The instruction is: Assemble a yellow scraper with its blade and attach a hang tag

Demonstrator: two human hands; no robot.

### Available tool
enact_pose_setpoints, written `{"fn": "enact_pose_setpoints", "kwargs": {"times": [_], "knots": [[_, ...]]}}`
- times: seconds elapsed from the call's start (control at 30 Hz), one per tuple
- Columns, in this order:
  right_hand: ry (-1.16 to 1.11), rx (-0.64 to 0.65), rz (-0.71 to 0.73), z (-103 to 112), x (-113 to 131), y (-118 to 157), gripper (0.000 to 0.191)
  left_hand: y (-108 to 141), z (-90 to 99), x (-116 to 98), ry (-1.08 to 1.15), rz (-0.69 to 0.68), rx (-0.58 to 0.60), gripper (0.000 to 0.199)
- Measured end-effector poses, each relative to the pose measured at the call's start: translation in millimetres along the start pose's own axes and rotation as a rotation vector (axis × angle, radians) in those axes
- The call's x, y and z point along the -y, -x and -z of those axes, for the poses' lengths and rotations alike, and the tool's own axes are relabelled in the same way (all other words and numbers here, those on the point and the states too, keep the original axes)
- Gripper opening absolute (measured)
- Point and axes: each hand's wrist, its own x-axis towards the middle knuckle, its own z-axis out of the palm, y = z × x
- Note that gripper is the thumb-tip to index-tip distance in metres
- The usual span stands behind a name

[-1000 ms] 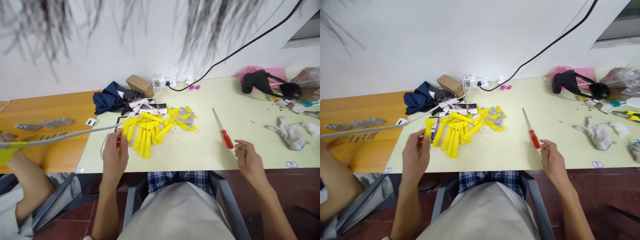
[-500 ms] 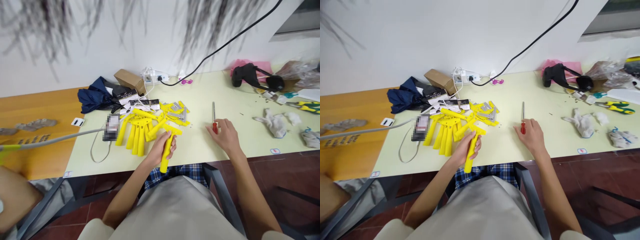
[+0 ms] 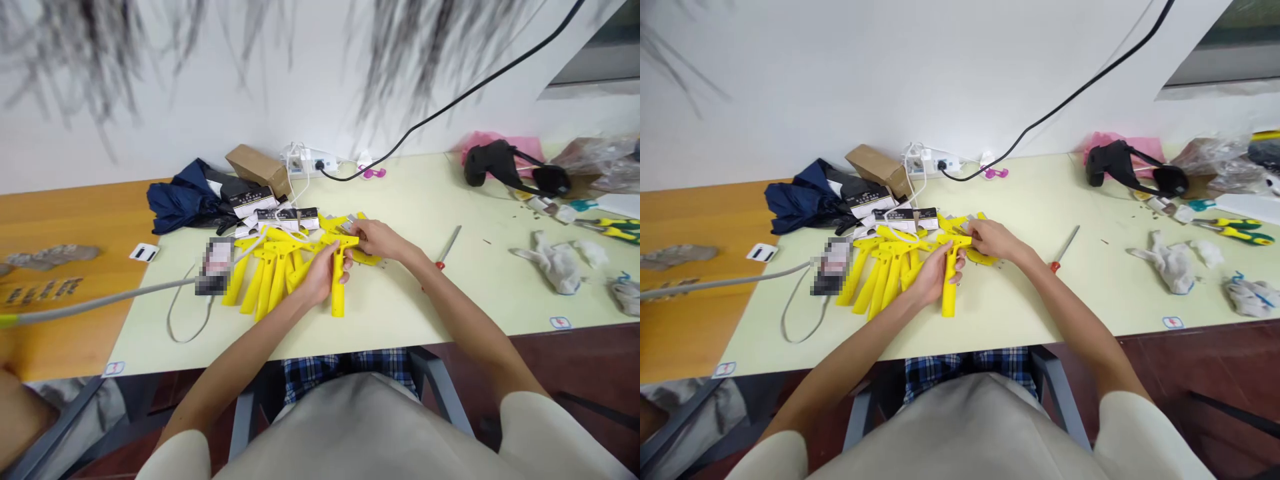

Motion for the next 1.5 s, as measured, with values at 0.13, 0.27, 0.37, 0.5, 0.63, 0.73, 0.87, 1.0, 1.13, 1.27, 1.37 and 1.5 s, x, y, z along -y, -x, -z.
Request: {"fn": "enact_pose_setpoints", "kwargs": {"times": [0.13, 0.27, 0.37, 0.5, 0.63, 0.73, 0.87, 1.0, 1.13, 1.27, 1.37, 1.5], "knots": [[-0.180, -0.358, -0.020, 3, 5, 8, 0.045, -2, 2.8, 1, -0.022, -0.066, -0.040, 0.027], [-0.360, -0.553, -0.006, 4, 19, 15, 0.057, -2, 5.4, 2, -0.085, -0.144, -0.033, 0.024], [-0.427, -0.584, 0.015, 2, 32, 20, 0.050, 1, 4.8, 3, -0.169, -0.182, 0.005, 0.028], [-0.440, -0.569, 0.038, -7, 43, 23, 0.038, 7, 3.0, 5, -0.222, -0.209, 0.062, 0.044], [-0.423, -0.549, 0.068, -16, 45, 24, 0.032, 11, 1.1, 6, -0.210, -0.218, 0.056, 0.053], [-0.385, -0.569, 0.101, -20, 45, 23, 0.028, 10, 1.0, 6, -0.215, -0.228, 0.038, 0.054], [-0.347, -0.572, 0.132, -21, 44, 24, 0.026, 7, 4.3, 7, -0.257, -0.262, 0.012, 0.051], [-0.340, -0.548, 0.138, -23, 45, 26, 0.027, 5, 7.4, 10, -0.296, -0.264, -0.034, 0.053], [-0.334, -0.491, 0.156, -25, 50, 30, 0.026, 5, 7.9, 12, -0.295, -0.233, -0.128, 0.055], [-0.312, -0.466, 0.171, -21, 53, 32, 0.035, 7, 7.1, 13, -0.291, -0.216, -0.126, 0.051], [-0.262, -0.528, 0.150, -10, 44, 29, 0.042, 10, 6.2, 10, -0.274, -0.254, -0.135, 0.048], [-0.148, -0.632, 0.113, 3, 20, 23, 0.027, 13, 4.5, -1, -0.229, -0.317, -0.206, 0.048]]}}
